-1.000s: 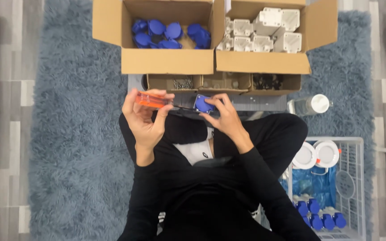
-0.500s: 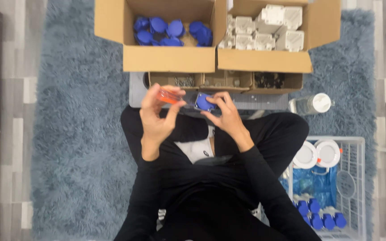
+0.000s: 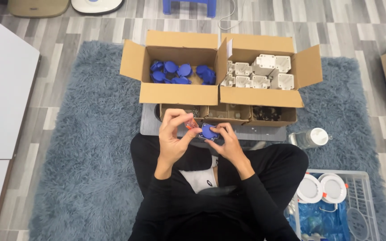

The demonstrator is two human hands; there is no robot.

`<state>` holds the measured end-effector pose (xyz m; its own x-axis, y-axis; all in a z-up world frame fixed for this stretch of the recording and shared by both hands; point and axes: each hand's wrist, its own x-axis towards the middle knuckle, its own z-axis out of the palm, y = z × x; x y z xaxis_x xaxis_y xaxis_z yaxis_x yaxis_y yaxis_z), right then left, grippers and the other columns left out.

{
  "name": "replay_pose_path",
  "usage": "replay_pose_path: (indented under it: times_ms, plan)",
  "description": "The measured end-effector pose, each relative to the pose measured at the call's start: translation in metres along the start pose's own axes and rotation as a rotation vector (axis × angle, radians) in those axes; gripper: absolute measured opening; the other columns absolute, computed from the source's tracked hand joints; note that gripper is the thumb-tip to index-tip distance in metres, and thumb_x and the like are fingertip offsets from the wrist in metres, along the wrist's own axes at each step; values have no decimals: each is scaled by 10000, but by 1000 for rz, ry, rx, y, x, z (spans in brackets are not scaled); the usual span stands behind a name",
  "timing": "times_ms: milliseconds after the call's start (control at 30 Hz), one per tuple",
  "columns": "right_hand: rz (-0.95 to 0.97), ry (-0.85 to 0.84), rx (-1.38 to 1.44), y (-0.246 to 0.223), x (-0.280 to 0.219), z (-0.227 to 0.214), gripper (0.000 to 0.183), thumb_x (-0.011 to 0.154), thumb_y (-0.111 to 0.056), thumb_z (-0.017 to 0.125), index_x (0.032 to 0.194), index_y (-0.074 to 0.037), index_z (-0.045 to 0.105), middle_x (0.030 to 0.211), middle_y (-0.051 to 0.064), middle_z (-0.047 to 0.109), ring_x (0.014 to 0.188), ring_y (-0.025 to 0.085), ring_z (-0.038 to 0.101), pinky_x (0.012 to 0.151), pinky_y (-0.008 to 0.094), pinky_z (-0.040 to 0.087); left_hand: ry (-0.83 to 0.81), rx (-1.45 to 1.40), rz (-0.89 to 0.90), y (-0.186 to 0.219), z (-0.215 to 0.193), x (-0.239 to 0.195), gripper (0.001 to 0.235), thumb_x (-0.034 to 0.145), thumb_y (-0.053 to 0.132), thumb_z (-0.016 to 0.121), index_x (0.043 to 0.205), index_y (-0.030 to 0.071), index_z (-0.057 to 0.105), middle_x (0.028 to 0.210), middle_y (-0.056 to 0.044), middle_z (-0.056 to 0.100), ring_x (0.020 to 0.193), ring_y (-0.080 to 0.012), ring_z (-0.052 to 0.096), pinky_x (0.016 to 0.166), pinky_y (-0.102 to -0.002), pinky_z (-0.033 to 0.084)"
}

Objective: Assembling small electrical components using a screwdriver while sitting on the floor.

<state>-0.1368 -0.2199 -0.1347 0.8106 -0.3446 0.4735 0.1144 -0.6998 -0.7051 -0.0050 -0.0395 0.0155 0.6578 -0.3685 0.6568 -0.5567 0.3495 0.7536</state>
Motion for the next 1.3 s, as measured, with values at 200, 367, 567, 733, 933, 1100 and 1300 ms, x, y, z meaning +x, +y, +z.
replay_pose_path:
  times_ms: [200, 367, 567, 733, 933, 1100, 1300]
  plan:
    - [1, -5, 12, -1, 1, -1, 489, 823, -255, 981, 1253, -120, 792, 1153, 96, 666, 1079, 345, 754, 967, 463, 607, -94, -67, 9, 17, 1, 9, 351, 1039, 42, 710, 1388, 16, 729, 1128, -207, 727, 1069, -350, 740, 917, -472, 610]
    - [-7, 2, 32, -6, 2, -3, 466, 828, -233, 973, 1238, -105, 794, 1135, 106, 668, 1064, 359, 753, 960, 469, 603, -154, -158, -3, 14, 3, 7, 327, 1122, 71, 556, 1398, -29, 698, 1154, -248, 778, 1082, -381, 762, 901, -485, 616]
    - [-10, 1, 40, -6, 1, -4, 465, 828, -242, 967, 1241, -115, 792, 1135, 106, 673, 1055, 361, 749, 946, 481, 603, -82, 8, 33, 6, 6, 1, 455, 939, 222, 891, 1358, 93, 770, 1175, -147, 651, 994, -255, 686, 902, -448, 599]
    - [-12, -3, 10, -12, 2, -7, 459, 826, -235, 964, 1234, -121, 788, 1138, 98, 668, 1045, 368, 747, 954, 485, 601, -90, -33, 37, 13, 8, 7, 386, 1018, 110, 784, 1401, 79, 749, 1148, -171, 668, 984, -276, 716, 870, -444, 601]
    - [-15, -10, 9, -14, 3, -8, 471, 806, -212, 968, 1230, -120, 786, 1142, 100, 668, 1047, 377, 749, 946, 498, 602, -123, -59, 91, 21, 9, 11, 318, 1054, 81, 699, 1362, 22, 752, 1130, -220, 755, 972, -354, 784, 816, -453, 619]
    - [-21, -6, 8, -16, 3, -9, 474, 805, -215, 975, 1230, -120, 788, 1135, 101, 667, 1044, 375, 751, 944, 495, 603, -153, -124, 67, 27, 10, 14, 317, 1122, 115, 559, 1361, 11, 740, 1095, -223, 795, 901, -343, 781, 754, -448, 612]
    - [-19, -2, 9, -14, 1, -9, 474, 799, -225, 981, 1223, -127, 794, 1133, 91, 669, 1043, 367, 754, 941, 493, 605, -112, -15, 75, 15, 10, 3, 382, 980, 183, 835, 1345, 85, 778, 1156, -157, 703, 944, -257, 723, 821, -428, 615]
